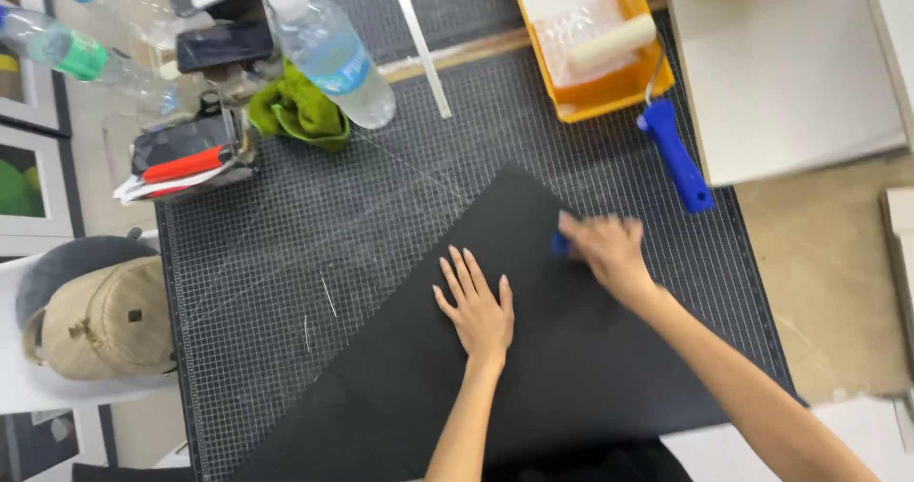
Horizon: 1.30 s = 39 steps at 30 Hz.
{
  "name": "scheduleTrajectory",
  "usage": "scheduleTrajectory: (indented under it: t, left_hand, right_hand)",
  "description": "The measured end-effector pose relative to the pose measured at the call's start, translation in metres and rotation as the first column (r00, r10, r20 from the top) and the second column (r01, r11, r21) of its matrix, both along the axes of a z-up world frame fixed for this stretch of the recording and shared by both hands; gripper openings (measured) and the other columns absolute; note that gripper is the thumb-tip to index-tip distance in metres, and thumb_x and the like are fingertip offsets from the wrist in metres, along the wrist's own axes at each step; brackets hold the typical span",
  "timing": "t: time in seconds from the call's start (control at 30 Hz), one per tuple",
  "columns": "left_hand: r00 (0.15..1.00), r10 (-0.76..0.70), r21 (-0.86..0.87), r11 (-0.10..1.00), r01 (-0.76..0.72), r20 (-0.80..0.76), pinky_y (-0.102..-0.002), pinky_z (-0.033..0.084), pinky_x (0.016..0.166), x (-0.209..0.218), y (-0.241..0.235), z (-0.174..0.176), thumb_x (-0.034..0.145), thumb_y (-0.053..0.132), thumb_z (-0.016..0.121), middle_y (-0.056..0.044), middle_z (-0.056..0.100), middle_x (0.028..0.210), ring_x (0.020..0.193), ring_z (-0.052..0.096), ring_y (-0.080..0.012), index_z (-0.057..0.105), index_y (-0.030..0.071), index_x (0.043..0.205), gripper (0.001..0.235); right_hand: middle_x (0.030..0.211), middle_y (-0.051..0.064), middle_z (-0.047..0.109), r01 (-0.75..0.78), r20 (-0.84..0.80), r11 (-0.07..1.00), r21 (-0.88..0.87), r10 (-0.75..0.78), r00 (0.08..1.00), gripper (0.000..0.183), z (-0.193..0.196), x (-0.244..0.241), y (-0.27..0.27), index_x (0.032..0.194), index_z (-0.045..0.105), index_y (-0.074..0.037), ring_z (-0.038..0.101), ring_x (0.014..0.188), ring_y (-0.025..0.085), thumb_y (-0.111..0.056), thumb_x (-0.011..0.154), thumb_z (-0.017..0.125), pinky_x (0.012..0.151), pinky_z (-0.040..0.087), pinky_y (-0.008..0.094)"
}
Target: The person uses a paint roller to apply a white adhesive to a beige sheet, then flips and smooths it with a blue squeegee. They repeat the process on a second beige sheet, applying adhesive and smoothing the surface.
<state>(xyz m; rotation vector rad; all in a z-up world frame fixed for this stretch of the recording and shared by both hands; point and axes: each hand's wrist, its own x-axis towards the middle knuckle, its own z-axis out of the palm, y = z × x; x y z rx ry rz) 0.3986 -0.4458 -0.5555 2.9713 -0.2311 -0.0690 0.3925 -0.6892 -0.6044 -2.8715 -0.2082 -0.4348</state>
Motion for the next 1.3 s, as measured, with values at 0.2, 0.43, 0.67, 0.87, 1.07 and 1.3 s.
scheduleTrajectory:
  t: [0.2, 0.43, 0.67, 0.87, 1.07, 1.3]
  left_hand:
    - [0.999, -0.005, 0.036, 0.999, 0.003, 0.043, -0.063, 0.019, 0.112, -0.001, 0.002, -0.01, 0.102, 0.046, 0.038, -0.022, 0.023, 0.163, 0.151, 0.019, -0.0386, 0.028, 0.004, 0.155, 0.069]
    - [0.998, 0.006, 0.039, 0.999, -0.009, 0.059, -0.062, 0.021, 0.112, -0.003, 0.001, -0.007, 0.101, 0.046, 0.041, -0.021, 0.024, 0.163, 0.151, 0.021, -0.0378, 0.029, 0.005, 0.155, 0.069]
    - [0.995, 0.022, 0.027, 0.999, -0.025, 0.094, -0.062, 0.021, 0.112, -0.002, -0.001, -0.012, 0.1, 0.048, 0.041, -0.02, 0.024, 0.163, 0.151, 0.022, -0.0366, 0.03, 0.006, 0.155, 0.07]
    - [0.999, 0.031, 0.006, 1.0, -0.031, 0.024, -0.062, 0.019, 0.114, -0.002, -0.002, -0.006, 0.101, 0.047, 0.039, -0.02, 0.023, 0.163, 0.151, 0.02, -0.037, 0.028, 0.006, 0.155, 0.069]
    - [0.998, 0.031, 0.014, 0.999, -0.032, 0.051, -0.062, 0.019, 0.114, -0.002, -0.004, -0.006, 0.101, 0.046, 0.04, -0.021, 0.023, 0.163, 0.151, 0.021, -0.0376, 0.028, 0.005, 0.155, 0.069]
    - [0.994, 0.011, 0.03, 0.999, -0.015, 0.113, -0.062, 0.021, 0.113, -0.005, -0.002, -0.013, 0.1, 0.046, 0.042, -0.022, 0.026, 0.162, 0.151, 0.023, -0.0377, 0.03, 0.005, 0.155, 0.07]
  right_hand:
    - [0.093, -0.008, 0.057, -0.09, -0.036, 0.986, -0.139, 0.085, 0.996, 0.051, 0.01, 0.072, 0.021, 0.15, 0.044, -0.044, 0.054, 0.089, 0.013, -0.032, 0.101, 0.053, 0.089, 0.036, 0.04]
    - [0.092, -0.003, 0.059, 0.059, -0.089, 0.992, -0.113, -0.07, 0.994, 0.056, 0.009, 0.147, 0.035, 0.149, 0.049, -0.035, 0.058, 0.082, 0.019, -0.038, 0.094, 0.063, 0.08, 0.041, 0.041]
    - [0.104, -0.002, 0.062, 0.121, -0.341, 0.991, -0.052, -0.131, 0.931, 0.059, 0.022, 0.069, -0.012, 0.153, 0.044, -0.037, 0.062, 0.1, 0.02, -0.043, 0.096, 0.057, 0.088, 0.043, 0.045]
    - [0.099, -0.011, 0.063, 0.174, -0.416, 0.964, -0.2, -0.244, 0.876, 0.053, 0.034, -0.073, -0.063, 0.149, 0.046, -0.046, 0.062, 0.098, 0.011, -0.05, 0.097, 0.049, 0.094, 0.043, 0.035]
    - [0.096, -0.012, 0.066, 0.019, -0.437, 0.995, -0.093, -0.058, 0.898, 0.04, 0.051, -0.069, -0.061, 0.134, 0.057, -0.046, 0.059, 0.099, 0.011, -0.044, 0.094, 0.053, 0.101, 0.037, 0.036]
    - [0.102, -0.001, 0.054, -0.37, -0.137, 0.923, -0.102, 0.356, 0.925, 0.041, -0.022, 0.112, 0.0, 0.132, 0.056, -0.037, 0.05, 0.108, 0.026, -0.025, 0.093, 0.062, 0.102, 0.036, 0.057]
